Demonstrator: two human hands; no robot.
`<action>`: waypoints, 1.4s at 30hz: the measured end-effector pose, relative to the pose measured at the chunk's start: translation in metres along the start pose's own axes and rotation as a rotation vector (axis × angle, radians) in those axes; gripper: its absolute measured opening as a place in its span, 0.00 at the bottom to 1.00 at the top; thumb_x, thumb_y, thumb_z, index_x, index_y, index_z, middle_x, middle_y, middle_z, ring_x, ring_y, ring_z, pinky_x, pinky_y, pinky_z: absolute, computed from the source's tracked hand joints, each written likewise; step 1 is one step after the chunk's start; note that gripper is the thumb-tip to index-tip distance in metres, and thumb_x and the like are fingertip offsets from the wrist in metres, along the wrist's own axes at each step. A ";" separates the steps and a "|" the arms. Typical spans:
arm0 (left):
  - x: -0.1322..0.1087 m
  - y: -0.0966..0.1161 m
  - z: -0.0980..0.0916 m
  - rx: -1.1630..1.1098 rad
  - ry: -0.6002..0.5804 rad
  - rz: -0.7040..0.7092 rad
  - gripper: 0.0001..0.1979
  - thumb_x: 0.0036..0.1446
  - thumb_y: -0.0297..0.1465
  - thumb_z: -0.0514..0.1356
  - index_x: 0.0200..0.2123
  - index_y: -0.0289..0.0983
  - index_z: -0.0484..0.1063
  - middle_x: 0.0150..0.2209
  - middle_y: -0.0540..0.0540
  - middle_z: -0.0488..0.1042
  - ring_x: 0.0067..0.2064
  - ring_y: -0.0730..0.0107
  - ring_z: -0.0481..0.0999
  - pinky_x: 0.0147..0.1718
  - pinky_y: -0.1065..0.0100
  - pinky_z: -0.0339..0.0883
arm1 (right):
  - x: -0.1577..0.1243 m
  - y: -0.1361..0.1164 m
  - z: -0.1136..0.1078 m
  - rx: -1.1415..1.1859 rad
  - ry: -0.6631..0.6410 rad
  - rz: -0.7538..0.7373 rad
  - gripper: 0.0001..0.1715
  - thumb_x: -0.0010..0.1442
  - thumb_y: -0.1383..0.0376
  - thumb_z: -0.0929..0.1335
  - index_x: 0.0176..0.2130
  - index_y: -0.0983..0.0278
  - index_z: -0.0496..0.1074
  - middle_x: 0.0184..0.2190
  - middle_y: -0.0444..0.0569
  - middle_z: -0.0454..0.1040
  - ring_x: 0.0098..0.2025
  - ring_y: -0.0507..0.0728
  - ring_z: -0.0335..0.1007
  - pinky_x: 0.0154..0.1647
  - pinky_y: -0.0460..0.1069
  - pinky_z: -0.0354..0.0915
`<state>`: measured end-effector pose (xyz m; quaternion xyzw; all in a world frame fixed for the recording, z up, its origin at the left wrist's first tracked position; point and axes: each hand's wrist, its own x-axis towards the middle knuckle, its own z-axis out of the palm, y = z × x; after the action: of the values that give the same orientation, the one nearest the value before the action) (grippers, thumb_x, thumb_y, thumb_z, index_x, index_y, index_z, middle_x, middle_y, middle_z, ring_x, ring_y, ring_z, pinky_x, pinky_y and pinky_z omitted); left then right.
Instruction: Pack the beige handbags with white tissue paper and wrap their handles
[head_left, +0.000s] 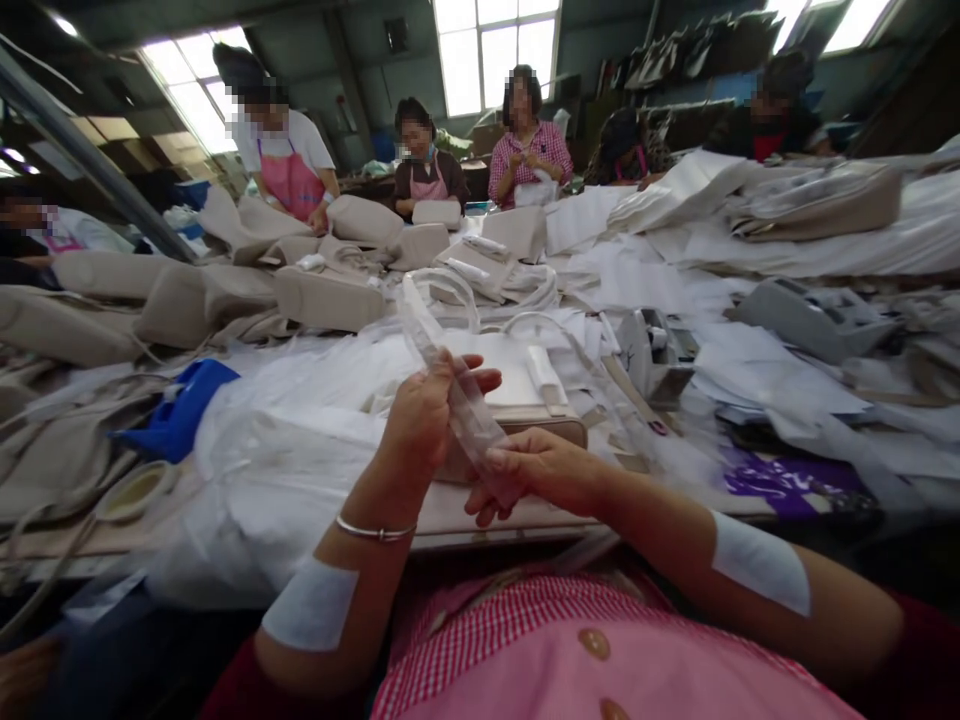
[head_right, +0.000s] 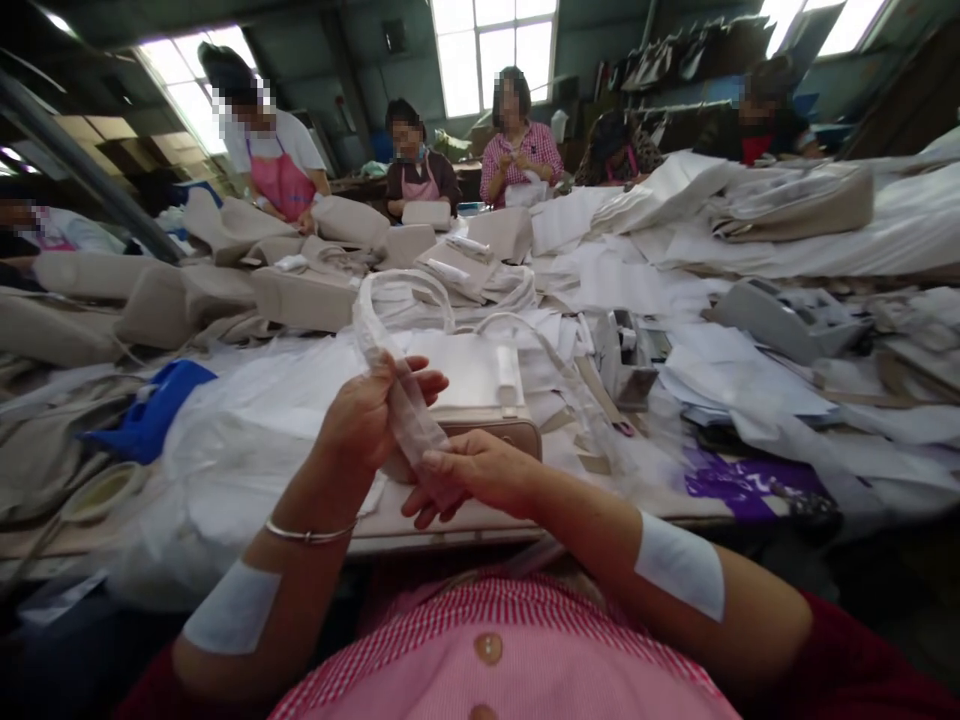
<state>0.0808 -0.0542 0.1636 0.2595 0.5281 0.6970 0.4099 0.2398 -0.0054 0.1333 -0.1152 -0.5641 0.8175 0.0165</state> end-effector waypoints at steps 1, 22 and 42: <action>-0.002 -0.003 0.001 -0.008 0.008 -0.010 0.24 0.61 0.47 0.56 0.44 0.30 0.74 0.33 0.37 0.82 0.40 0.58 0.81 0.40 0.61 0.74 | 0.001 -0.001 0.000 -0.015 0.003 -0.008 0.30 0.59 0.45 0.66 0.39 0.71 0.73 0.34 0.57 0.80 0.32 0.56 0.78 0.31 0.47 0.67; 0.029 0.100 0.019 -0.313 0.036 0.129 0.13 0.67 0.34 0.53 0.35 0.35 0.74 0.20 0.54 0.75 0.24 0.75 0.76 0.36 0.67 0.76 | -0.001 0.036 0.026 -0.055 0.111 0.116 0.22 0.51 0.54 0.69 0.17 0.66 0.64 0.15 0.43 0.69 0.17 0.49 0.65 0.17 0.42 0.56; -0.033 0.008 -0.014 -0.040 -0.037 -0.036 0.13 0.45 0.35 0.72 0.28 0.31 0.78 0.25 0.46 0.77 0.17 0.87 0.54 0.14 0.80 0.45 | -0.005 -0.006 -0.001 -0.837 0.322 -0.261 0.14 0.62 0.63 0.63 0.29 0.64 0.75 0.27 0.49 0.77 0.30 0.56 0.73 0.35 0.49 0.66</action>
<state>0.0850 -0.0896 0.1689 0.2546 0.5110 0.6949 0.4372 0.2447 -0.0033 0.1393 -0.1653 -0.8454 0.4825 0.1586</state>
